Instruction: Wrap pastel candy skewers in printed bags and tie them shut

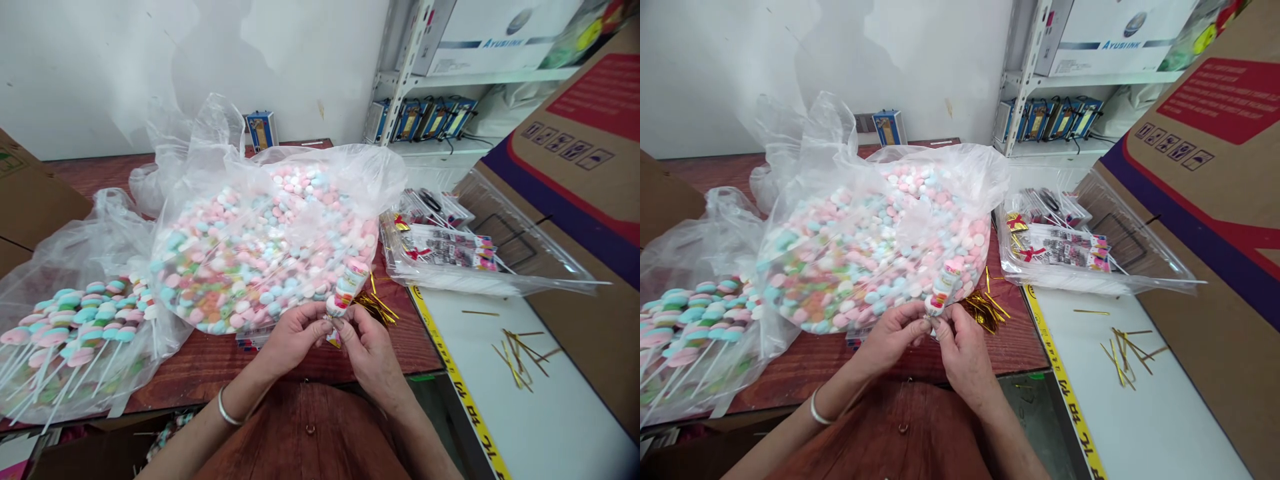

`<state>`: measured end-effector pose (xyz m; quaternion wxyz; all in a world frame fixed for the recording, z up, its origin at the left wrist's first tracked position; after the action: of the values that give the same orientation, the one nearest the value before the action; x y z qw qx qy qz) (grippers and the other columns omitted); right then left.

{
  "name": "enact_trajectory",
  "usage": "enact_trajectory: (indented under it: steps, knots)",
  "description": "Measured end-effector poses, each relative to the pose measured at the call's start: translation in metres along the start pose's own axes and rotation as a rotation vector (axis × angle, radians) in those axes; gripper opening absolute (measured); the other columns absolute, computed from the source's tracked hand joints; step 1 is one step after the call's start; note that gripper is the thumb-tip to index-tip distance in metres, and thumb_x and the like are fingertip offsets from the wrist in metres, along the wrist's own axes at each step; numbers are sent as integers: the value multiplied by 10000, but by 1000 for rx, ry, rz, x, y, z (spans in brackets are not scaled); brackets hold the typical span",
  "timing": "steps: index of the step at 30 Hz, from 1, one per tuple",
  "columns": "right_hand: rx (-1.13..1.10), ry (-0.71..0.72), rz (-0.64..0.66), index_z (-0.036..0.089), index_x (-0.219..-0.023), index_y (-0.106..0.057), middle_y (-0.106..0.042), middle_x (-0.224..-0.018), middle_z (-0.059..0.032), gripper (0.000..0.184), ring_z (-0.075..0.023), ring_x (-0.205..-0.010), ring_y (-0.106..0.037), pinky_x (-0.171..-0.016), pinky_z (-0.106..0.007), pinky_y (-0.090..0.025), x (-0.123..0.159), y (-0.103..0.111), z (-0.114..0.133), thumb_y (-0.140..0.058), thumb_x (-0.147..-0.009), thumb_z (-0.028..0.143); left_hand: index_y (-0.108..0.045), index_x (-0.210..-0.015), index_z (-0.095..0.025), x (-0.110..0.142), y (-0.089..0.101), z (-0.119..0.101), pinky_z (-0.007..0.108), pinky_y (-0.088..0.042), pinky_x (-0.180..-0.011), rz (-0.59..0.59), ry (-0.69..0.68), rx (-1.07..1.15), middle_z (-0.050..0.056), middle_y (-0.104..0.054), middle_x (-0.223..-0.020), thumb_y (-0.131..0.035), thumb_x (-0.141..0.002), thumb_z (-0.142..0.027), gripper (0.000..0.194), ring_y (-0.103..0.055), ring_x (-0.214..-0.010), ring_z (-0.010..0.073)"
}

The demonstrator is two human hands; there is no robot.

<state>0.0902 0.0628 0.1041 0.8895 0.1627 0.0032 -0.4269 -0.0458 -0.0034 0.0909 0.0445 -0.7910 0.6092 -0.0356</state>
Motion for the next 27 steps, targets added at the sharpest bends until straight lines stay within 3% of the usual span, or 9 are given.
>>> enact_trajectory:
  steps: [3, 5, 10, 13, 16, 20, 22, 25, 27]
  knots:
    - [73, 36, -22, 186, -961, -601, -671, -887, -46, 161, -190, -808, -601, -727, -286, -452, 1, 0, 0, -493, -968, 305, -696, -1115, -178, 5, 0, -9, 311, -487, -793, -100, -294, -540, 87, -694, -938, -524, -946, -219, 245, -618, -856, 190]
    - [66, 39, -32, 191, -935, -599, -669, -866, -41, 173, -190, -804, -608, -720, -285, -456, 1, -4, 0, -492, -973, 322, -666, -1164, -171, 8, -4, -10, 324, -491, -832, -171, -389, -653, 107, -706, -999, -464, -955, -178, 290, -634, -911, 204]
    - [29, 2, -152, 200, -872, -616, -683, -822, -32, 183, -187, -754, -621, -696, -290, -471, 1, -12, -2, -553, -958, 349, -717, -1051, -186, 7, -16, -10, 270, -472, -744, -241, -239, -410, 46, -691, -840, -469, -966, -212, 263, -603, -768, 171]
    - [20, 13, -195, 206, -927, -639, -701, -866, -38, 151, -187, -770, -637, -712, -294, -488, 2, -13, 0, -557, -964, 327, -731, -1079, -191, 6, -21, -10, 240, -445, -674, -214, -115, -132, 24, -656, -784, -512, -962, -284, 265, -551, -688, 148]
    - [118, 114, -218, 214, -858, -609, -658, -775, -15, 138, -163, -685, -606, -632, -264, -464, 4, -8, 5, -548, -965, 275, -727, -1127, -196, 3, -21, -13, 240, -451, -660, -133, -56, 43, 19, -624, -732, -545, -946, -331, 290, -536, -654, 149]
    - [350, 364, -175, 219, -833, -563, -614, -752, -8, 125, -151, -662, -591, -605, -250, -434, 8, 1, 16, -526, -939, 163, -712, -1194, -222, 1, -14, -27, 364, -428, -1013, 100, -118, 86, 90, -694, -1103, -711, -815, -273, 382, -591, -1112, 263]
    - [449, 460, -149, 222, -844, -551, -603, -741, -5, 134, -150, -653, -592, -601, -251, -424, 9, 7, 21, -508, -934, 133, -734, -1155, -239, 4, -8, -35, 413, -400, -1069, 184, -114, 143, 103, -657, -1277, -729, -790, -254, 366, -560, -1232, 301]
    - [520, 488, -186, 222, -896, -562, -615, -754, -2, 96, -143, -643, -600, -592, -245, -424, 10, 19, 25, -520, -945, 152, -789, -1014, -258, 10, 0, -46, 461, -323, -1147, 209, -142, 70, 80, -528, -1484, -638, -849, -161, 244, -472, -1373, 305]
    - [521, 460, -233, 225, -905, -566, -620, -757, 3, 67, -135, -628, -596, -584, -239, -427, 10, 27, 25, -545, -945, 176, -808, -983, -268, 15, 3, -51, 478, -219, -1203, 232, -197, -104, 45, -446, -1556, -536, -884, -90, 339, -379, -1449, 286]
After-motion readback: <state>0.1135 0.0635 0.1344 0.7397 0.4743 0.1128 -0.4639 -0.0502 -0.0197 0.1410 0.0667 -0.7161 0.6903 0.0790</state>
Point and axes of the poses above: each hand's wrist, its own x-axis away from the middle knuckle, its own y-axis out of the back of the hand, z = x × y, the point moved 2 cm from there along -x, towards the middle knuckle
